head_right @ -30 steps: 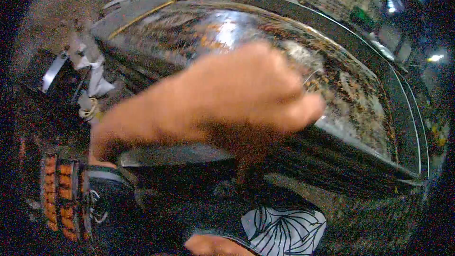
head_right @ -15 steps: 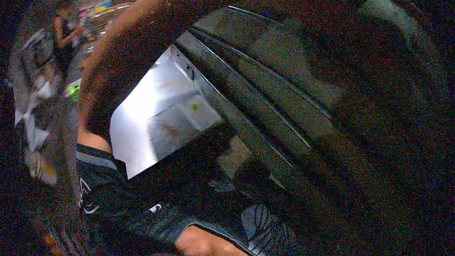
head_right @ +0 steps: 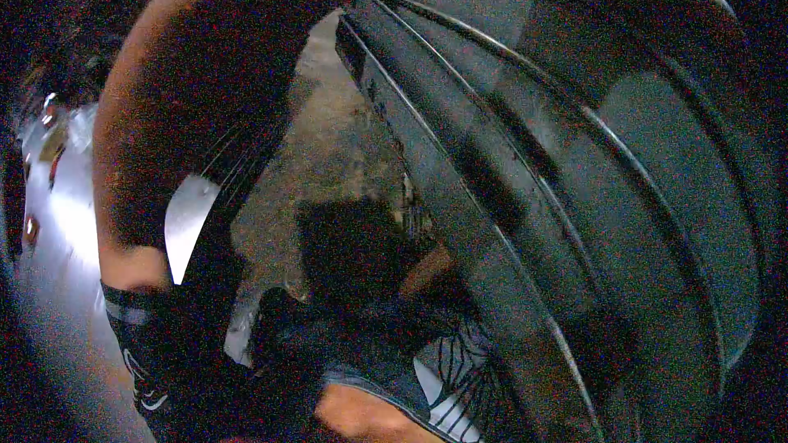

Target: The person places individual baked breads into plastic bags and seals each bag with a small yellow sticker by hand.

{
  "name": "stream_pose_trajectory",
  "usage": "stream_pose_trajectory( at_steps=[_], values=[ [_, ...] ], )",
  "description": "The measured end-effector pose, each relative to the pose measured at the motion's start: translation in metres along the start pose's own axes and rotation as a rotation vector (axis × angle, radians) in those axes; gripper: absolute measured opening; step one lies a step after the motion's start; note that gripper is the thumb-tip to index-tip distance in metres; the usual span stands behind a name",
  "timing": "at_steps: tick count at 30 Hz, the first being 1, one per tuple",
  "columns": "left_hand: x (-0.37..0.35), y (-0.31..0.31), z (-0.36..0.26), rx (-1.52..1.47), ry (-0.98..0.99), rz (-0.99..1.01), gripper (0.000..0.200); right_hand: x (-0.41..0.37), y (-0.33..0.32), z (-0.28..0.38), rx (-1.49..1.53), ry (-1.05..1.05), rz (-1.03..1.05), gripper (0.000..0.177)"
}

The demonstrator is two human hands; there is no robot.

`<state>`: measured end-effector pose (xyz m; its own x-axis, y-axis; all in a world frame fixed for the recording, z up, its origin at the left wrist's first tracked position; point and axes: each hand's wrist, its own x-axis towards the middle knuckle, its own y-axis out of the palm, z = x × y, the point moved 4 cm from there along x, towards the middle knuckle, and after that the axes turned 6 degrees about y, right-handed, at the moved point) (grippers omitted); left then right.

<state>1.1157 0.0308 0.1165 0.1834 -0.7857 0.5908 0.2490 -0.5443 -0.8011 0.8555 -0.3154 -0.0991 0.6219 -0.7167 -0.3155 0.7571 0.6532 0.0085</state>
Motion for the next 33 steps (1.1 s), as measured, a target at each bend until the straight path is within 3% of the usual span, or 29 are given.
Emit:
stream_pose_trajectory(
  at_steps=[3, 5, 11, 14, 17, 19, 24, 25, 26, 31, 32, 33],
  values=[
    [0.074, 0.113, 0.13, -0.076, 0.061, 0.009, 0.035, 0.122, 0.07, 0.015, 0.011, -0.006, -0.081, 0.033],
    [0.033, 0.158, 0.289, -0.179, 0.121, -0.027, 0.036, 0.156, 0.216, -0.001, -0.002, -0.002, -0.18, 0.033],
    [0.2, 0.376, 0.588, -0.354, 0.289, -0.005, 0.04, 0.42, 0.407, 0.055, 0.029, 0.03, -0.371, 0.035],
    [0.25, 0.456, 0.781, -0.436, 0.371, -0.02, 0.042, 0.537, 0.571, 0.082, 0.06, 0.057, -0.47, 0.035],
    [0.337, 0.584, 0.936, -0.494, 0.446, -0.027, 0.043, 0.698, 0.67, 0.095, 0.081, 0.066, -0.54, 0.036],
    [0.426, 0.676, 1.038, -0.536, 0.492, -0.043, 0.045, 0.837, 0.726, 0.132, 0.081, 0.065, -0.579, 0.037],
    [0.571, 0.854, 1.314, -0.603, 0.62, -0.114, 0.048, 1.147, 0.903, 0.225, 0.053, -0.054, -0.66, 0.038],
    [0.604, 0.888, 1.341, -0.584, 0.648, -0.099, 0.048, 1.207, 0.919, 0.237, 0.077, -0.079, -0.637, 0.039],
    [0.621, 0.909, 1.333, -0.589, 0.669, -0.106, 0.049, 1.225, 0.907, 0.244, 0.047, -0.103, -0.665, 0.039],
    [0.765, 1.018, 1.609, -0.675, 0.812, -0.19, 0.052, 1.473, 1.084, 0.355, 0.036, -0.24, -0.815, 0.041],
    [0.776, 1.017, 1.667, -0.69, 0.834, -0.205, 0.053, 1.496, 1.127, 0.378, 0.034, -0.266, -0.832, 0.041],
    [0.778, 0.984, 1.658, -0.685, 0.872, -0.212, 0.053, 1.472, 1.127, 0.394, 0.041, -0.279, -0.85, 0.041]
  ],
)
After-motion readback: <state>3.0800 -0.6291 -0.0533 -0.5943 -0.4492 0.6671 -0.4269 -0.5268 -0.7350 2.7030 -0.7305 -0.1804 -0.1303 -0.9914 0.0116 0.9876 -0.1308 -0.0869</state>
